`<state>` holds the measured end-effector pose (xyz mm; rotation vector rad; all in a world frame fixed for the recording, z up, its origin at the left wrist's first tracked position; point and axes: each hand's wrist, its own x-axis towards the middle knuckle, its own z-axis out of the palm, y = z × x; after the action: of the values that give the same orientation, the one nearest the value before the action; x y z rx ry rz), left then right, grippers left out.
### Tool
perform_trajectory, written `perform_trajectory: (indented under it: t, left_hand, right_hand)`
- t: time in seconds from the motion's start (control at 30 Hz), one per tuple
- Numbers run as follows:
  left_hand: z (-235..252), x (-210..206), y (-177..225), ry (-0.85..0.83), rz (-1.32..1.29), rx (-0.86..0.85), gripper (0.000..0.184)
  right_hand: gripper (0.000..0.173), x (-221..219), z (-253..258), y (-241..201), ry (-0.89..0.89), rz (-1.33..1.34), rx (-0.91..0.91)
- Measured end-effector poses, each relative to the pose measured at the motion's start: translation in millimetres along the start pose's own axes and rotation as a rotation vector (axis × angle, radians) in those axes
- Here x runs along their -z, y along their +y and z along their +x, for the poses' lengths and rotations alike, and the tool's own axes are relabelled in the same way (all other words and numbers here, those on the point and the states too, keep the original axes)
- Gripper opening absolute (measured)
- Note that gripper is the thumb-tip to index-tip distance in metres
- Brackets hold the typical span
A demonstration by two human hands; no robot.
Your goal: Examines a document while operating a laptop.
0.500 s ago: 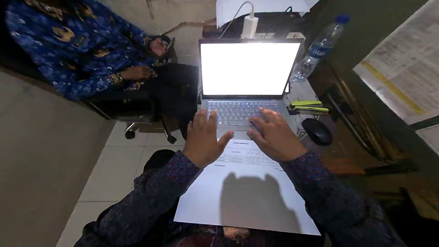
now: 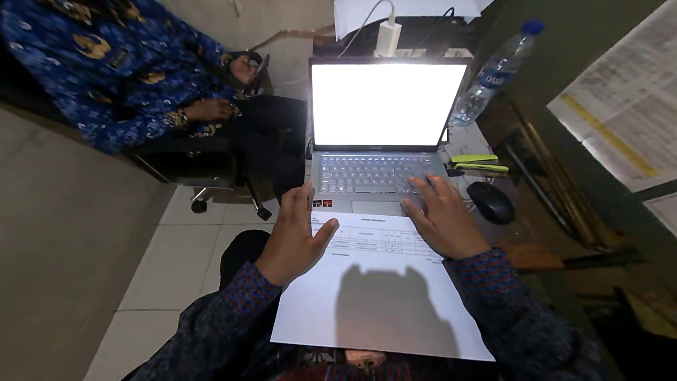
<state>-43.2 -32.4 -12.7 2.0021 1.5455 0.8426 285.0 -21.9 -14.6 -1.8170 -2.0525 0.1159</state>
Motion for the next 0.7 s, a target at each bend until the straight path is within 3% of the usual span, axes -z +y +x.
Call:
perform_trajectory:
  t: [0.4,0.57,0.7]
  left_hand:
    - [1.3,-0.7,-3.0,0.007,-0.044,-0.003,0.093]
    - [12.3,2.5,3.2,-0.015,0.081,-0.035,0.094]
    - [32.7,3.4,9.7,-0.110,0.183,-0.055,0.098]
  right_hand:
    - [0.070,2.3,1.7,-0.3,0.008,0.035,-0.023]
    - [0.074,3.6,3.8,0.7,-0.006,0.013,0.003]
    - [0.069,24.8,-1.8,10.1,0.086,0.023,-0.051]
